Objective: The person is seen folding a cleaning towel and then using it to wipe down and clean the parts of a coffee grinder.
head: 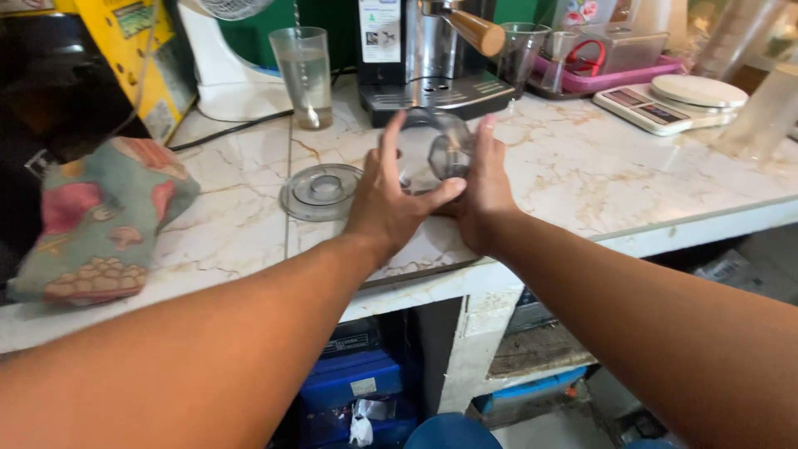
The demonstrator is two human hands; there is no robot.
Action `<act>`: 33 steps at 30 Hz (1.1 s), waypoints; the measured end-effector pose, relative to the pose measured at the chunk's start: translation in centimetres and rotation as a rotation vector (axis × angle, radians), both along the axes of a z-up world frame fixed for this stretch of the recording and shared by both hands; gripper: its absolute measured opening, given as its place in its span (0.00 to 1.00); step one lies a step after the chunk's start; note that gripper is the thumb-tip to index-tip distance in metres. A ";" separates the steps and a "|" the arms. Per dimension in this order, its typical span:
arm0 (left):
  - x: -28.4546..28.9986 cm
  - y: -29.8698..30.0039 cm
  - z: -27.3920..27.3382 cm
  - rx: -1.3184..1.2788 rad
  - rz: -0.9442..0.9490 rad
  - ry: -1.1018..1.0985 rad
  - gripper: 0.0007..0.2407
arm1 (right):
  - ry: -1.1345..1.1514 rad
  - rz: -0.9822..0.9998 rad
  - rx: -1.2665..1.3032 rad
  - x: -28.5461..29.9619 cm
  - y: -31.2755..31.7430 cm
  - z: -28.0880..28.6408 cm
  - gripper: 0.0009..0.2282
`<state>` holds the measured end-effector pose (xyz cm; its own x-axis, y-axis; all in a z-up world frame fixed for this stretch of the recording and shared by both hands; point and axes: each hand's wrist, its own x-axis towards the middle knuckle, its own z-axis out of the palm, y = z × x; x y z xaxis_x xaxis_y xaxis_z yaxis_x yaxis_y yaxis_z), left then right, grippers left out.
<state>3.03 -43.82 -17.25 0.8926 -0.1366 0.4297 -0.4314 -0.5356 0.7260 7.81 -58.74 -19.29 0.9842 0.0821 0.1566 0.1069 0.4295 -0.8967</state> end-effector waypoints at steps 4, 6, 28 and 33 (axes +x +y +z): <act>0.5 0.2 -0.9 -0.002 0.091 -0.096 0.49 | -0.009 0.003 0.039 -0.9 0.6 0.6 0.34; 1.1 0.0 -1.4 0.045 0.096 -0.180 0.49 | -0.060 -0.129 -0.169 -0.3 0.3 -0.5 0.36; 1.6 -0.3 -2.0 0.312 0.148 -0.248 0.34 | -0.673 -0.552 -1.365 -0.9 -2.4 1.6 0.37; 1.1 -0.7 -1.7 0.443 0.162 -0.086 0.27 | -0.553 -0.506 -1.454 -1.5 -2.2 0.9 0.38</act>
<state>4.12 -44.55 -18.93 0.8811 -0.1857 0.4349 -0.3658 -0.8506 0.3778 6.28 -60.91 -18.43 0.8089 0.1716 0.5624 0.3927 -0.8696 -0.2994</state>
